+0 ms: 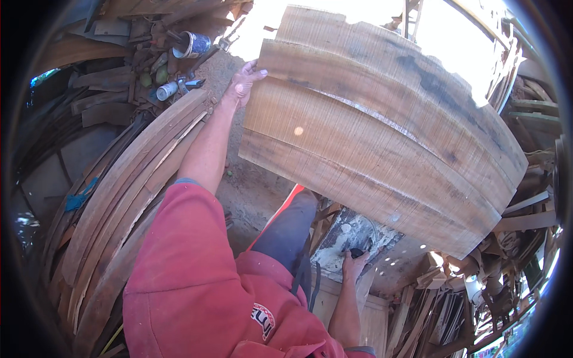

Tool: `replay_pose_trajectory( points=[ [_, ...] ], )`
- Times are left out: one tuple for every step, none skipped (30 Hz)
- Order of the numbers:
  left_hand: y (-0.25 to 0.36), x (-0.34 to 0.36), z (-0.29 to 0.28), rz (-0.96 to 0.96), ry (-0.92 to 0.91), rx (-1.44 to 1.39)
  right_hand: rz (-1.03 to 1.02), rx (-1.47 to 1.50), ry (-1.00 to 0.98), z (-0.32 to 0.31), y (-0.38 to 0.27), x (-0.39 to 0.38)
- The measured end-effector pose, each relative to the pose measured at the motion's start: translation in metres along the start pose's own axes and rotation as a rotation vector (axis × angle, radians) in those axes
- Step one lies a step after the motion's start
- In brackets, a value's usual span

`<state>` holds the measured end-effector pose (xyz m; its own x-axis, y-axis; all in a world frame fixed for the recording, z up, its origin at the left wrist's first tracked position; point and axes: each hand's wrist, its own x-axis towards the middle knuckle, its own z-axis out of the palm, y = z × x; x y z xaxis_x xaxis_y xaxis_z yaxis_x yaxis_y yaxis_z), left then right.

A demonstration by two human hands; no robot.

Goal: The person picks up several wood planks, aligns them to check their edges, and then passes the edge of one plank across a jointer machine multiple times.

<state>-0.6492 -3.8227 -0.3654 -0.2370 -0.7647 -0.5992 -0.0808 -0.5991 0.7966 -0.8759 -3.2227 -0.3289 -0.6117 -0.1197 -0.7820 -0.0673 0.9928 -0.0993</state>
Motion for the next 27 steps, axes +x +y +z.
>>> replay_pose_trajectory(
  points=[
    [-0.002,-0.001,-0.001,0.015,0.014,0.003,-0.009,-0.002,-0.003,0.0,0.002,0.0],
    [-0.003,-0.002,-0.002,0.03,0.029,0.006,-0.01,0.003,-0.006,0.0,0.004,0.001],
    [-0.003,-0.001,-0.001,0.045,0.038,0.009,-0.007,0.012,-0.006,0.0,0.004,0.001],
    [-0.003,0.0,0.0,0.077,0.065,-0.016,-0.008,0.017,-0.011,0.0,0.005,0.001],
    [-0.003,0.002,0.002,0.11,0.093,-0.041,-0.013,0.011,-0.02,-0.001,0.008,0.002],
    [0.0,0.002,0.007,0.145,0.119,-0.063,-0.016,0.009,-0.029,0.0,0.011,0.004],
    [0.004,-0.001,0.015,0.187,0.163,0.0,-0.019,0.0,-0.049,0.001,0.016,0.009],
    [0.009,-0.004,0.02,0.214,0.185,0.003,0.0,0.026,-0.091,0.003,0.028,0.015],
    [0.017,-0.007,0.026,0.251,0.193,0.0,0.017,0.061,-0.119,0.007,0.043,0.021],
    [0.03,-0.011,0.035,0.293,0.198,-0.002,0.026,0.112,-0.15,0.009,0.046,0.021],
    [0.041,-0.018,0.045,0.324,0.19,0.048,0.038,0.16,-0.181,0.01,0.049,0.02],
    [0.053,-0.024,0.048,0.324,0.189,0.147,0.042,0.221,-0.22,0.002,0.039,0.013],
    [0.065,-0.029,0.05,0.324,0.187,0.243,0.046,0.281,-0.255,-0.008,0.028,0.008],
    [0.073,-0.032,0.051,0.324,0.186,0.339,0.02,0.108,-0.27,-0.017,0.022,0.006],
    [0.08,-0.037,0.051,0.313,0.157,0.35,-0.014,-0.068,-0.287,-0.029,0.016,0.007],
    [0.087,-0.041,0.051,0.303,0.129,0.363,-0.01,-0.066,-0.288,-0.041,0.001,0.006],
    [0.092,-0.044,0.051,0.292,0.1,0.376,-0.004,-0.065,-0.29,-0.055,-0.014,0.003],
    [0.096,-0.047,0.053,0.313,0.105,0.356,0.041,0.113,-0.279,-0.073,-0.046,-0.001],
    [0.099,-0.052,0.054,0.329,0.111,0.336,0.09,0.287,-0.27,-0.09,-0.075,-0.004],
    [0.099,-0.053,0.058,0.342,0.105,0.31,0.058,0.542,-0.321,-0.102,-0.099,0.0],
    [0.101,-0.057,0.059,0.327,0.14,0.332,0.018,0.795,-0.369,-0.113,-0.126,0.009],
    [0.104,-0.058,0.06,0.315,0.164,0.349,-0.061,1.125,-0.5,-0.12,-0.158,0.023],
    [0.106,-0.06,0.06,0.303,0.194,0.366,-0.154,1.447,-0.636,-0.124,-0.194,0.04],
    [0.11,-0.063,0.063,0.297,0.186,0.384,-0.189,1.587,-0.632,-0.129,-0.237,0.057],
    [0.116,-0.068,0.066,0.291,0.176,0.406,-0.225,1.729,-0.625,-0.132,-0.276,0.074],
    [0.123,-0.075,0.069,0.284,0.173,0.433,-0.194,1.878,-0.577,-0.132,-0.3,0.096],
    [0.132,-0.081,0.077,0.314,0.148,0.414,-0.163,2.03,-0.529,-0.134,-0.317,0.119]
  ],
)
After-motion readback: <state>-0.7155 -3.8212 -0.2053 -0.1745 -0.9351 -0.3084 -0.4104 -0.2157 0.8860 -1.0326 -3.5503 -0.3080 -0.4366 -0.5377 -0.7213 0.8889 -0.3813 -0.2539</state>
